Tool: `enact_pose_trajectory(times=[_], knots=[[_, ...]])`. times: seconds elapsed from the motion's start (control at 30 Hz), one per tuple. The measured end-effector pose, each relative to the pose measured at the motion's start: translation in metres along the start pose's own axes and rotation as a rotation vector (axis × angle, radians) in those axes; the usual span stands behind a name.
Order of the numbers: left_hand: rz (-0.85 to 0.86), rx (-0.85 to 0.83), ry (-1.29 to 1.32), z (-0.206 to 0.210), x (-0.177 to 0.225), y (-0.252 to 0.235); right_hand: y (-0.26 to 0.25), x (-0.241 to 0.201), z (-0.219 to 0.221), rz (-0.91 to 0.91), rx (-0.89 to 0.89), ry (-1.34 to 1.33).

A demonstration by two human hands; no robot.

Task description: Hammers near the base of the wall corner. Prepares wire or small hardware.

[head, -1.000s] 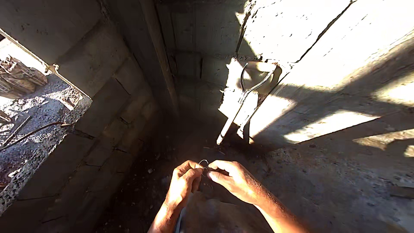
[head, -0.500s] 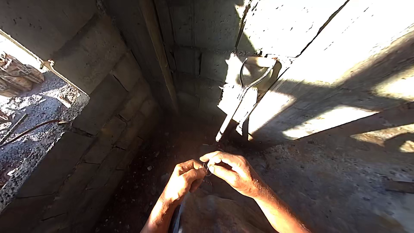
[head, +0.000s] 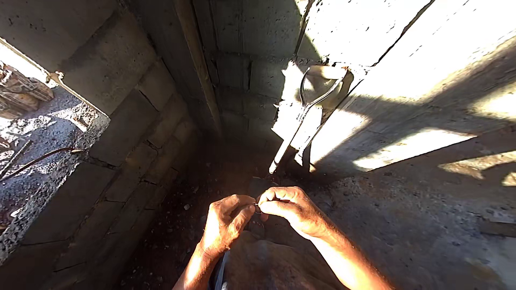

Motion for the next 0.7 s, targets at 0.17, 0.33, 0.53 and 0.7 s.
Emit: enact_pose_trajectory(times=[0.17,0.33,0.53,0.7], knots=[[0.065,-0.041,0.045,0.001,0.004,-0.003,0.0,0.006,0.003,0.119,-0.046,-0.195],[0.221,-0.042,-0.203,-0.001,0.013,-0.008,-0.001,0.004,-0.002,0.14,0.012,0.044],[0.344,0.118,-0.571,0.001,0.017,-0.006,-0.003,-0.002,-0.004,0.212,0.031,0.239],[0.285,0.065,-0.621,0.003,0.013,-0.005,-0.002,-0.004,-0.005,0.244,0.028,0.351]])
Point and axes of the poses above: each hand's wrist, its own y-axis away from the middle knuckle, its own z-axis out of the palm, x = y × z, the point moved 7 cm from there along -y, towards the middle knuckle, and after that the axes turned 6 degrees about x, right-handed, at the moved point
